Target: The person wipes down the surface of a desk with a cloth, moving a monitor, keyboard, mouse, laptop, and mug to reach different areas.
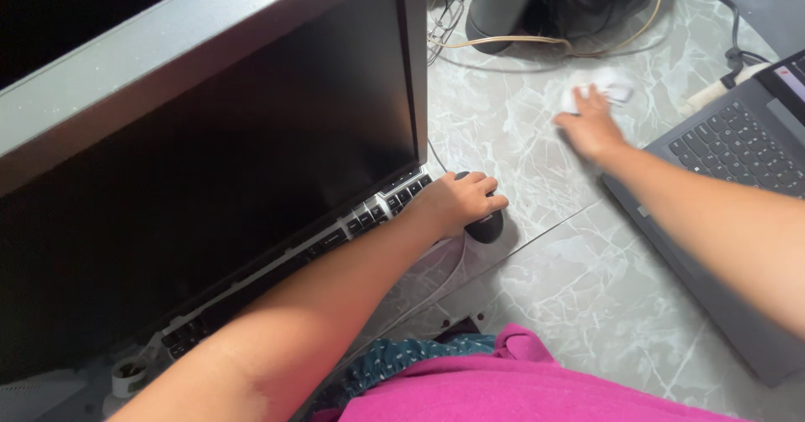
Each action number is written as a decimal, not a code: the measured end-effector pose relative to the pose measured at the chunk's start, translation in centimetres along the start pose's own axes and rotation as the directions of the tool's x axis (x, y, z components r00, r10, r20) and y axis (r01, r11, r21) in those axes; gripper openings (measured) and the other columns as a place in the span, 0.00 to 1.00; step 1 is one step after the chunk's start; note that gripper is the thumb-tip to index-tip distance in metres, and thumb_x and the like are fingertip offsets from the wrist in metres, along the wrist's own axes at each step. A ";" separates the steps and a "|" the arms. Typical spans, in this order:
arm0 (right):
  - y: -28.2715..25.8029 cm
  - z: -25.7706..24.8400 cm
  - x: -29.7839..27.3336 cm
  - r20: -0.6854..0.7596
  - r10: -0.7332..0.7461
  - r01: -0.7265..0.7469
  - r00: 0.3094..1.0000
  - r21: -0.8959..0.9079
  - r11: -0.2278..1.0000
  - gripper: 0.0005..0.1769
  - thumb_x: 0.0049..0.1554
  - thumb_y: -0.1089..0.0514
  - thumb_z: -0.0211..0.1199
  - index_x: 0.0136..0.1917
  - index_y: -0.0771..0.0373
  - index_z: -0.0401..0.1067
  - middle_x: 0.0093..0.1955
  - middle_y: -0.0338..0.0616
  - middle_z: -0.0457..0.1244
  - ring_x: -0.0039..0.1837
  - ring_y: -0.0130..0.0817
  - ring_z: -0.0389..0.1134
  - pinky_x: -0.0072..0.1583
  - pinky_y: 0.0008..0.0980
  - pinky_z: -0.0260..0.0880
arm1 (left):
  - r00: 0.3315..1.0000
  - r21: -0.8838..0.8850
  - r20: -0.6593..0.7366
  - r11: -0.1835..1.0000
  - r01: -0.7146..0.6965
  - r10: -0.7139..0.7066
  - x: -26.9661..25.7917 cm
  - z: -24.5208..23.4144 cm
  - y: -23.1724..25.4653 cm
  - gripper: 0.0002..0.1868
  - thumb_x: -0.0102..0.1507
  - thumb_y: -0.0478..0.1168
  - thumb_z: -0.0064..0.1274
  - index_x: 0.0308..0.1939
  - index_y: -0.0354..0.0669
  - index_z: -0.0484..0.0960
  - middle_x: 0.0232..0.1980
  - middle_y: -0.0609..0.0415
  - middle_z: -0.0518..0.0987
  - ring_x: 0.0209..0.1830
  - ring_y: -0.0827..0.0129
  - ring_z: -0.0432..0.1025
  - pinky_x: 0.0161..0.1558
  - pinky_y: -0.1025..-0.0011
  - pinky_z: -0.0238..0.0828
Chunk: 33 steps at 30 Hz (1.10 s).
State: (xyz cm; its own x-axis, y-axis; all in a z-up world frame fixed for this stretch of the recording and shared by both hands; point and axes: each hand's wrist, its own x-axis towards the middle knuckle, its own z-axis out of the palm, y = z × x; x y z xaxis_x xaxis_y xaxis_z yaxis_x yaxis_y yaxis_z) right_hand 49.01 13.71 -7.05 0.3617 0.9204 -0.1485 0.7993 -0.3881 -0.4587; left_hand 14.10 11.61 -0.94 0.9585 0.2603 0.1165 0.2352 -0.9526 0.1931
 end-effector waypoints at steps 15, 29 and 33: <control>-7.2 -2.7 -9.1 -0.005 -0.459 0.438 0.889 -0.289 0.851 0.13 0.56 0.66 0.58 0.53 0.66 0.79 0.59 0.51 0.67 0.68 0.49 0.63 0.71 0.42 0.62 | 0.997 0.009 0.057 0.998 0.055 -0.056 0.1 0.7 0.0 0.23 0.60 0.35 0.54 0.59 0.57 0.73 0.57 0.60 0.72 0.64 0.67 0.68 0.48 0.61 0.73; -10.3 1.8 -10.0 -0.016 -0.519 0.510 0.854 -0.167 0.844 0.17 0.55 0.66 0.60 0.59 0.69 0.72 0.64 0.54 0.61 0.67 0.54 0.61 0.67 0.44 0.64 | 0.969 0.000 0.154 0.981 0.193 -0.191 0.8 0.6 -1.7 0.37 0.56 0.31 0.56 0.68 0.60 0.68 0.66 0.59 0.65 0.72 0.67 0.59 0.49 0.54 0.73; -9.5 -0.4 -11.6 0.009 -0.549 0.547 0.836 -0.091 0.832 0.23 0.54 0.68 0.61 0.64 0.65 0.72 0.63 0.51 0.62 0.67 0.50 0.62 0.66 0.44 0.65 | 0.958 -0.010 0.184 0.974 0.227 -0.221 1.1 1.2 -1.9 0.38 0.58 0.31 0.57 0.70 0.65 0.67 0.66 0.58 0.65 0.72 0.67 0.58 0.53 0.53 0.71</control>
State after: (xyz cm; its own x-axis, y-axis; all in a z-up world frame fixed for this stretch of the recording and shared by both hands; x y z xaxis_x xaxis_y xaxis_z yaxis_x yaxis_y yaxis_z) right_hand 37.37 6.71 -0.62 -0.1407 0.9828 0.1197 0.9068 0.1765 -0.3829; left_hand 14.93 13.52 -2.32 0.8957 0.4307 -0.1105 0.4447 -0.8671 0.2247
